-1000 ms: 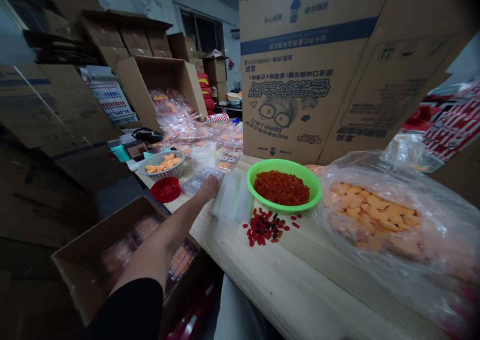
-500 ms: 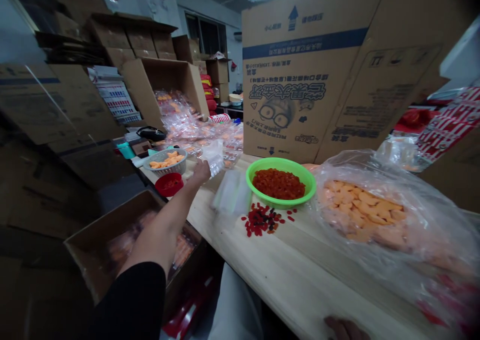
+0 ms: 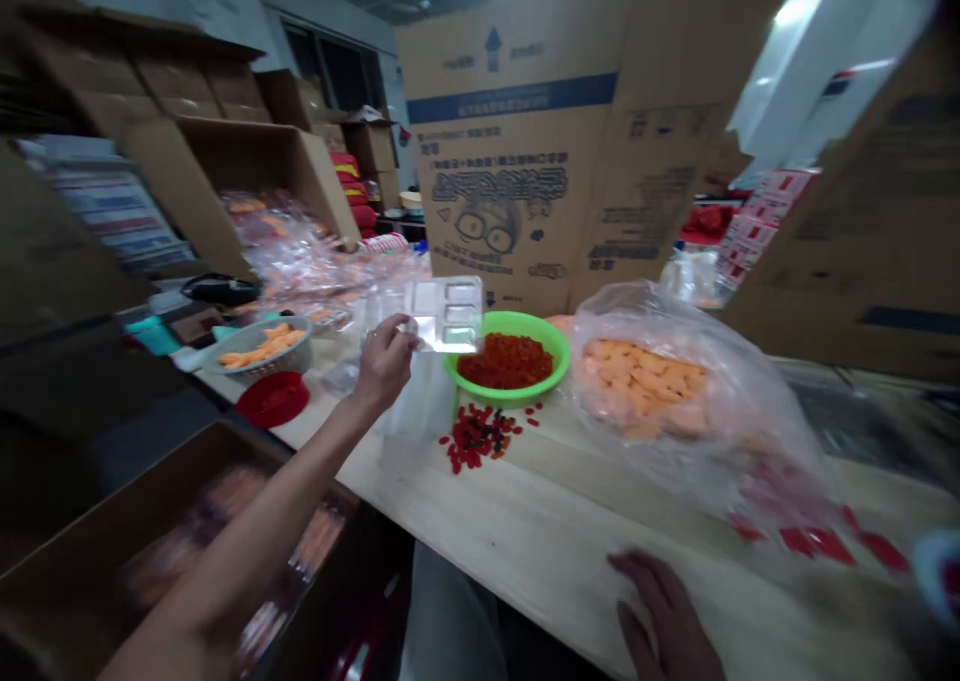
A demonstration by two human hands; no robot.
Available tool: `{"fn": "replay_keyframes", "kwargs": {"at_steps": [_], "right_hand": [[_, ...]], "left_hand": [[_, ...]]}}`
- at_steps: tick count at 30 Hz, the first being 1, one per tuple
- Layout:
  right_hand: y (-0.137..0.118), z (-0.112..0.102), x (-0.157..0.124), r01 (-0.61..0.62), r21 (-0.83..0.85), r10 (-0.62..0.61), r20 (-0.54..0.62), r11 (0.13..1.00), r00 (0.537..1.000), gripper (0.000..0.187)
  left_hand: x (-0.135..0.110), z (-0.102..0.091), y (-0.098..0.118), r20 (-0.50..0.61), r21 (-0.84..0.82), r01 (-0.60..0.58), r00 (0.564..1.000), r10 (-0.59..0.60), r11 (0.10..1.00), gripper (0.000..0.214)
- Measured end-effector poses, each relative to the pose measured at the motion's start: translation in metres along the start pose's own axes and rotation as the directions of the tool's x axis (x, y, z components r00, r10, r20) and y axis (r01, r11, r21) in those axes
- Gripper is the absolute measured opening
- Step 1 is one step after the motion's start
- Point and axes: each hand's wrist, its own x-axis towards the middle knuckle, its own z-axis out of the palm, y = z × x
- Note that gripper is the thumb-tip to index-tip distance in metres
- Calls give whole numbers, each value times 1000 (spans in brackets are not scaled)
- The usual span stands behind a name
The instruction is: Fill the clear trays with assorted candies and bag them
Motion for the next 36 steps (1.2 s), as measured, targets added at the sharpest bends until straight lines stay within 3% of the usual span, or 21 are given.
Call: {"fn": "replay_keyframes", "kwargs": {"at_steps": [1, 2, 3, 5, 7, 9, 11, 14, 17, 19, 20, 21, 22, 23, 24, 25, 26, 28, 31, 33, 36], "right_hand": [[-18, -24, 16, -61, -37, 60, -23, 997, 998, 45], [-35, -47, 32, -95, -59, 95, -1, 994, 995, 54], [-52, -66, 48, -113, -63, 115, 21, 992, 993, 61], [-72, -89, 73, -140, -44, 146, 171, 989, 974, 74], [-74, -92, 84, -218, 3, 201, 366, 976, 908, 87], [-64, -85, 79, -319, 46, 256, 494, 947, 831, 97], [-51, -76, 67, -387, 49, 303, 537, 921, 787, 103], [-35, -71, 50, -419, -18, 363, 536, 908, 762, 103], [-21, -82, 36, -367, -89, 358, 516, 926, 778, 94], [-6, -97, 24, -351, -214, 407, 355, 912, 841, 79], [5, -106, 16, -398, -316, 470, 197, 861, 860, 72], [19, -116, 7, -488, -414, 536, 1, 769, 844, 65], [34, -128, -4, -601, -480, 585, -204, 639, 785, 60], [50, -139, -15, -707, -504, 606, -383, 496, 698, 56], [65, -149, -27, -781, -501, 609, -503, 373, 614, 51], [79, -159, -39, -815, -498, 609, -559, 295, 562, 47], [92, -167, -49, -819, -509, 615, -566, 263, 549, 43], [108, -175, -63, -769, -560, 625, -490, 308, 607, 37], [118, -174, -65, -668, -594, 582, -373, 448, 722, 34], [122, -168, -54, -654, -587, 564, -365, 478, 740, 35], [134, -159, -31, -674, -589, 584, -379, 445, 718, 34]], "left_hand": [[-8, -5, 29, -11, -103, -170, 985, 170, 980, 20], [-16, -11, 58, -11, -215, -333, 941, 338, 918, 20], [-25, -17, 87, -2, -330, -472, 866, 499, 818, 22], [-40, -28, 138, -31, -510, -605, 724, 689, 612, 25], [-52, -31, 177, -78, -610, -625, 659, 748, 487, 23], [-61, -23, 205, -110, -657, -607, 663, 740, 446, 20], [-70, -11, 225, -121, -673, -588, 686, 718, 448, 19], [-82, 4, 245, -117, -652, -578, 716, 688, 491, 21], [-90, 10, 256, -2, -593, -550, 732, 681, 589, 25], [-93, 10, 257, 98, -547, -496, 762, 640, 675, 27], [-93, 10, 256, 136, -531, -452, 789, 599, 717, 29], [-94, 10, 255, 170, -523, -401, 816, 553, 752, 31], [-95, 10, 253, 198, -524, -347, 838, 508, 778, 32], [-95, 11, 252, 217, -532, -297, 857, 467, 793, 33], [-96, 12, 251, 235, -543, -249, 872, 430, 802, 34], [-96, 14, 251, 251, -556, -206, 881, 400, 805, 34], [-96, 15, 251, 268, -571, -167, 887, 375, 804, 33], [-95, 19, 253, 307, -595, -97, 890, 337, 798, 26], [-92, 25, 260, 354, -617, -39, 878, 322, 786, 17], [-91, 27, 267, 385, -625, -25, 860, 336, 780, 14], [-93, 20, 282, 438, -614, 17, 840, 322, 789, 14]]}}
